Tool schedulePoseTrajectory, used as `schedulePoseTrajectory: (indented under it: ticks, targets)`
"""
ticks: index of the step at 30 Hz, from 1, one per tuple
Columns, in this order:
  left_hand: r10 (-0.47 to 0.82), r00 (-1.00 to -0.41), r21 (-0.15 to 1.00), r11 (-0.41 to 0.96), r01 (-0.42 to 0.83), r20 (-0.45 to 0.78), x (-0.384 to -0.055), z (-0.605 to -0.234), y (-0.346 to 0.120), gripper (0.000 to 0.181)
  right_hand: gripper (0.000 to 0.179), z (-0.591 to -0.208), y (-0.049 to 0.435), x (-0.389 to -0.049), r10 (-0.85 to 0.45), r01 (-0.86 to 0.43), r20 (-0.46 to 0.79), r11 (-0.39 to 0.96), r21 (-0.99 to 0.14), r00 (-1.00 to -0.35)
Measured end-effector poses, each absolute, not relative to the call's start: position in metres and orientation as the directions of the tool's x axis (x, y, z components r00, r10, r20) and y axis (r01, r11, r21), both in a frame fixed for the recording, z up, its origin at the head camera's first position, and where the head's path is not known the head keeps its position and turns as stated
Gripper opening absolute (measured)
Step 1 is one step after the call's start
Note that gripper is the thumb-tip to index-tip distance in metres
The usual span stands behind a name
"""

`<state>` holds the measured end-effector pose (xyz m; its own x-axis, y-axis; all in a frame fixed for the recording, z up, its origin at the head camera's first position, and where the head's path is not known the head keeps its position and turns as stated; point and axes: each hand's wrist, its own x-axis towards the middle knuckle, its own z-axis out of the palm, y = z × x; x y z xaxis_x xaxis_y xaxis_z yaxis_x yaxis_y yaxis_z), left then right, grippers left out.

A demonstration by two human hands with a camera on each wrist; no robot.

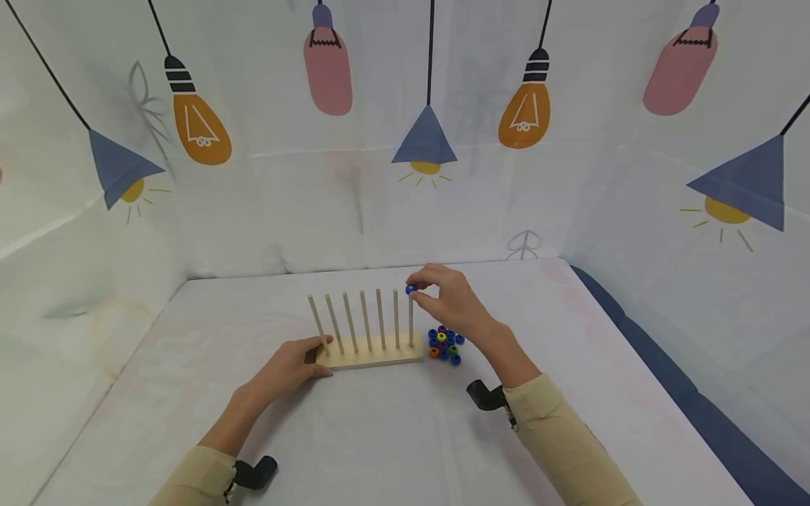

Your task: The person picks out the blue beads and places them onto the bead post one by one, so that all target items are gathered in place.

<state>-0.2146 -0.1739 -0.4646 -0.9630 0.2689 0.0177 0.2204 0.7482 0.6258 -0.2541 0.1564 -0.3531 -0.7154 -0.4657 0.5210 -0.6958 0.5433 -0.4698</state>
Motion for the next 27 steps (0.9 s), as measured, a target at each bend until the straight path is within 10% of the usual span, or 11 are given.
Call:
schedulePoseTrajectory:
  ticks: [27]
  targets:
    - [0.272, -0.962, 0.637, 0.74, 0.216, 0.01, -0.215, -0.464, -0.175, 0.062, 0.007, -0.377, 0.157, -0.255, -0.473, -0.598, 0.374, 0.54, -0.593, -0.798]
